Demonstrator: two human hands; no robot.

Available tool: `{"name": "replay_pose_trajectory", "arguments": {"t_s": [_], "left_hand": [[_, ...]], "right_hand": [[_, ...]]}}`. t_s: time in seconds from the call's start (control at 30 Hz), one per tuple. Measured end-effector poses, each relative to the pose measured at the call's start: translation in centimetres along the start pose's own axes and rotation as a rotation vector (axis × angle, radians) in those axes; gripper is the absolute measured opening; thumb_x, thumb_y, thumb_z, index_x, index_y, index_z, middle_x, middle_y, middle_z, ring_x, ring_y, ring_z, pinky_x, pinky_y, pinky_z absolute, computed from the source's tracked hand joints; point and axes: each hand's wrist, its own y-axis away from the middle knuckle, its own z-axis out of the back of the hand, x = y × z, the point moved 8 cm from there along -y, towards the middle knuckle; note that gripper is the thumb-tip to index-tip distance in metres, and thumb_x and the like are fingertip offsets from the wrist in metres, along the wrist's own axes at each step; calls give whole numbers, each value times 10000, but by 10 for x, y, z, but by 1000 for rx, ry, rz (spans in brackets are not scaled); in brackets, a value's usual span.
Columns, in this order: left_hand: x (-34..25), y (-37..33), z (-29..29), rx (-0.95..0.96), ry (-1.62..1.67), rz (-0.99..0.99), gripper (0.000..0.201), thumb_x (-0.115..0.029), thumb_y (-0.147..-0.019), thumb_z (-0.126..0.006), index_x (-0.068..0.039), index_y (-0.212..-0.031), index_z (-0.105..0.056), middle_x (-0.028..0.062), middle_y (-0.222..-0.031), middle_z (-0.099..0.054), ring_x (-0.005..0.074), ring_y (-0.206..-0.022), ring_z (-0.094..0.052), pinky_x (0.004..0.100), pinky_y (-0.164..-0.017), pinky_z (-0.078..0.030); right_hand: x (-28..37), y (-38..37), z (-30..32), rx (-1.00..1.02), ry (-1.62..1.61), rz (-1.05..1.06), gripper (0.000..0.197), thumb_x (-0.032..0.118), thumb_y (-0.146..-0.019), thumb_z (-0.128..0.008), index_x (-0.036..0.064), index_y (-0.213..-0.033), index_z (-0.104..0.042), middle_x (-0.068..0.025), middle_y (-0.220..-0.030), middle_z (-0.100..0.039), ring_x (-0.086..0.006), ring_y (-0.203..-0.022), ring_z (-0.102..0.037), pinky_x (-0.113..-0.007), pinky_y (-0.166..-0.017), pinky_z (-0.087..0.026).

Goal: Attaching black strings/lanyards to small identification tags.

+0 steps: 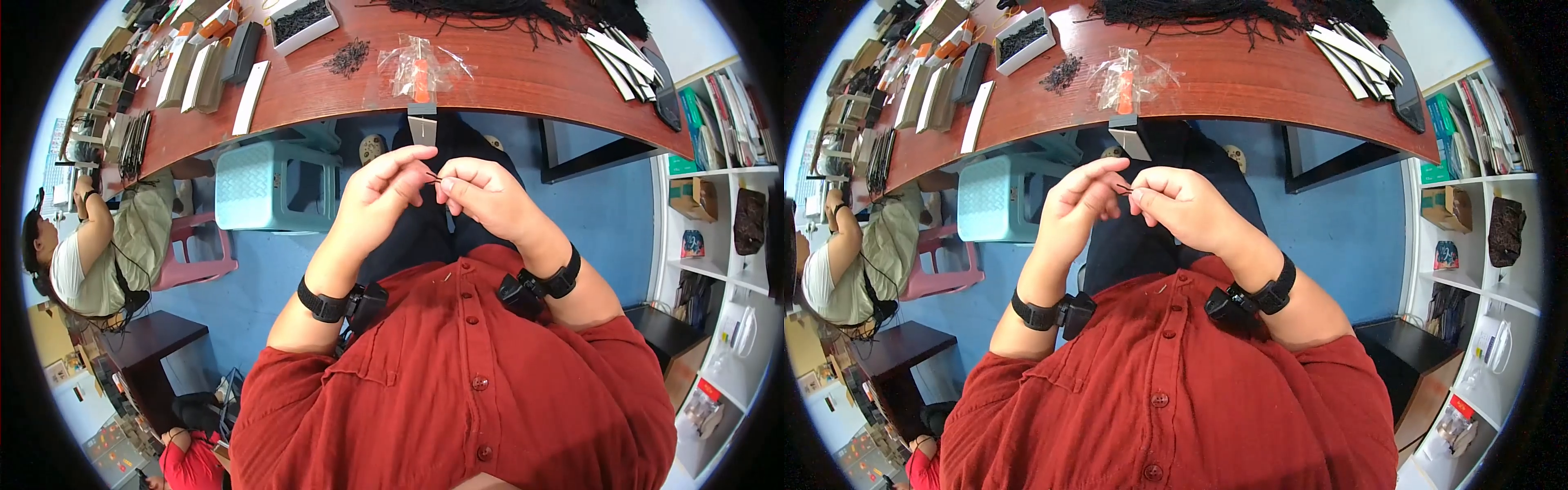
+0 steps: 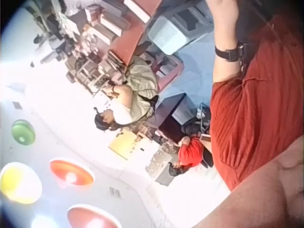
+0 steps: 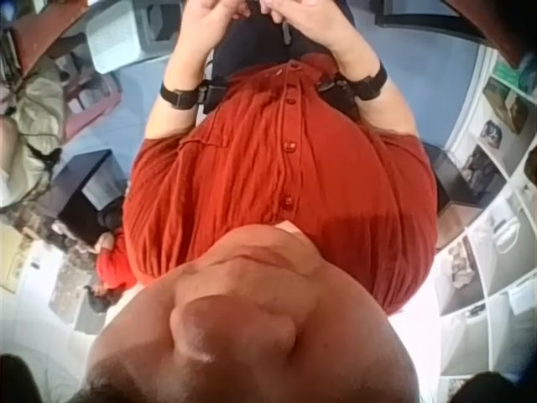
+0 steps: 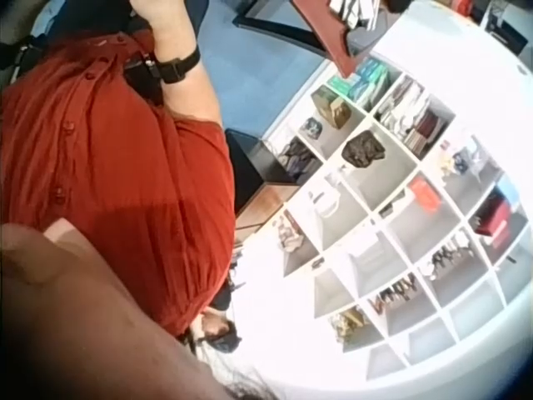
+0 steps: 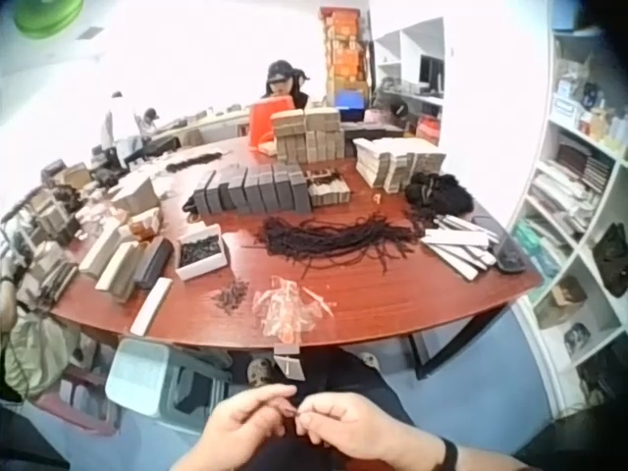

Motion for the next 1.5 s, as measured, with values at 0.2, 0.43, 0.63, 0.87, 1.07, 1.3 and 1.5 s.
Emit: {"name": "replay_pose_trajectory", "arguments": {"t_s": [0.2,0.43,0.63,0.87,1.07,1.3,1.5], "left_hand": [[-39,0,-9,-53,-595,-451,125,-7,-714,-718,-35,-830,-682,85,-783,-668,192,-715,-634,282,-642,-493],[-53,-3,-6,-123,-794,-469,73,-33,-722,-719,-43,-760,-657,88,-733,-652,216,-651,-623,293,-582,-479],[-73,-35,20,-170,-928,-449,95,-44,-817,-628,-25,-901,-669,117,-787,-647,262,-741,-629,336,-682,-502],[-84,-129,120,-301,-1603,-330,215,-113,-843,-545,-84,-1008,-679,134,-916,-614,328,-864,-605,390,-774,-487],[-71,-147,128,-281,-1747,-314,163,-210,-853,-578,-118,-932,-686,107,-900,-611,313,-833,-612,394,-736,-496],[-76,-146,136,-363,-1621,-269,168,-186,-843,-544,-21,-842,-571,193,-866,-628,402,-824,-601,457,-732,-487],[-54,-57,58,-233,-565,-121,51,-63,-894,-584,-23,-890,-614,44,-843,-670,89,-723,-611,214,-648,-482]], "right_hand": [[-5,-3,-2,60,-53,-38,198,197,-931,-491,73,-801,-575,40,-660,-513,-15,-553,-413,-168,-486,-320],[14,-3,8,-139,167,145,68,46,-859,-595,28,-914,-559,48,-630,-422,-35,-566,-348,-213,-498,-313],[37,2,23,-316,411,398,27,12,-825,-589,24,-849,-593,3,-729,-487,-50,-563,-412,-215,-506,-343],[37,11,31,-273,485,370,63,40,-739,-647,48,-792,-615,-42,-876,-490,-138,-703,-489,-261,-598,-407],[23,13,30,-184,254,274,54,1,-775,-634,20,-795,-588,-10,-823,-482,-86,-673,-452,-231,-571,-371],[18,11,45,-362,95,374,39,32,-794,-636,41,-816,-604,28,-782,-469,-30,-560,-368,-199,-515,-308],[26,25,34,-409,138,386,71,-66,-828,-557,4,-832,-547,-8,-891,-454,-42,-702,-446,-172,-602,-370]]}}
